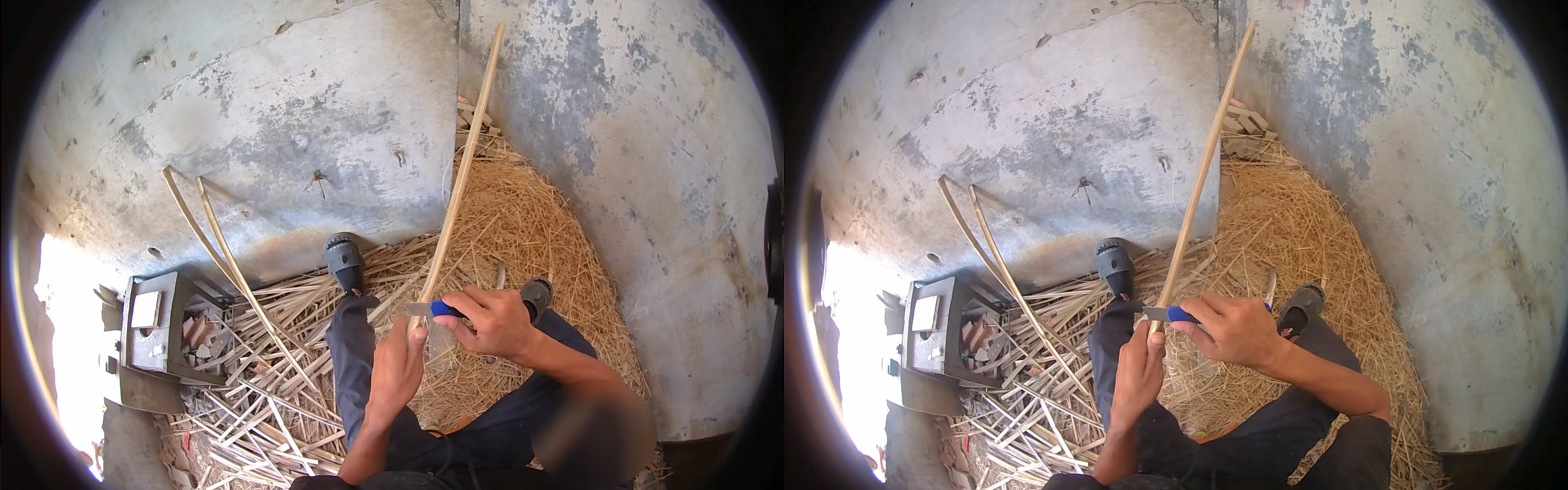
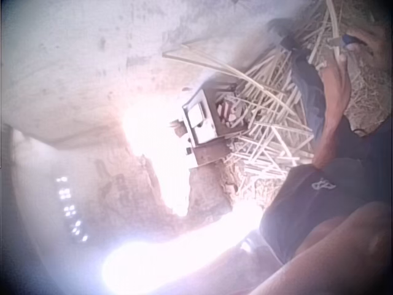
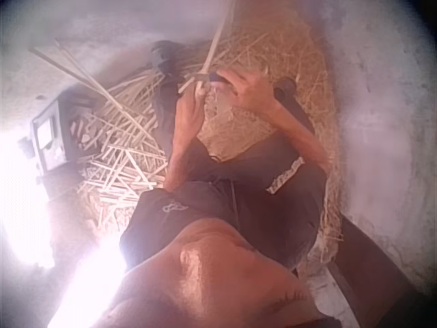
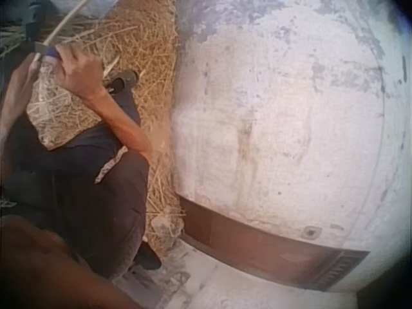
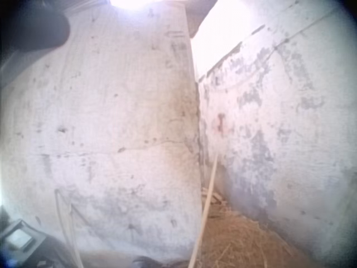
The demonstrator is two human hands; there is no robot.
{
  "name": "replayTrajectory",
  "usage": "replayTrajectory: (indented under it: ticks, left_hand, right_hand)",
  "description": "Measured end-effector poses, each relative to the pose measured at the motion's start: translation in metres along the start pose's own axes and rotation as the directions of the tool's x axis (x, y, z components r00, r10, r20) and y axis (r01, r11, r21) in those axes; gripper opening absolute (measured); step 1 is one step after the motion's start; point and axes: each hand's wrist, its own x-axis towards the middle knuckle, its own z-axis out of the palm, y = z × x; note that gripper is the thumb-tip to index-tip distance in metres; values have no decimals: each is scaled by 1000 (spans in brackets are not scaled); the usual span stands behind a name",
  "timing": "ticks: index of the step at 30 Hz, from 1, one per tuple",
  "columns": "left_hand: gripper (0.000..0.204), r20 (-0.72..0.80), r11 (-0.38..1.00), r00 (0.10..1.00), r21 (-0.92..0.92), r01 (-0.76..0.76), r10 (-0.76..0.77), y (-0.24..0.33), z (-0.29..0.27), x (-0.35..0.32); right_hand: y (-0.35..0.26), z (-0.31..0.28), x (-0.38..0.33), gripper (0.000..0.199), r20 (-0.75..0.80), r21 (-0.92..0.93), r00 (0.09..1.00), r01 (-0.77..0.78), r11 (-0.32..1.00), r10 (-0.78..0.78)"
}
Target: The person sits on a straw-covered floor and uses a knife to shave a long bamboo stick. They hold the stick with their left hand and scrape the surface with the knife in their right hand, removing thin strips of material.
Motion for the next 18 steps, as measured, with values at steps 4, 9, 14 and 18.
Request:
replayTrajectory:
  ticks: [4, 9, 14, 18]
  left_hand:
    - [37, -23, 999, 1000, 47, -9, 10, -10, 3, -3]
    - [36, 4, 997, 1000, 71, 12, -12, -5, -1, -5]
    - [38, 21, 997, 999, 62, 43, -45, -7, -4, -11]
    - [38, 15, 997, 999, 70, 35, -36, -16, -5, -16]
  right_hand:
    - [5, -5, 2, 28, 21, -34, 1000, -18, 999, 19]
    - [10, -5, 4, 27, -34, -31, 999, -22, 999, 21]
    - [17, -3, 8, 28, -57, -26, 998, -24, 999, 22]
    - [19, -1, 7, 29, -40, -29, 999, -8, 1000, 7]
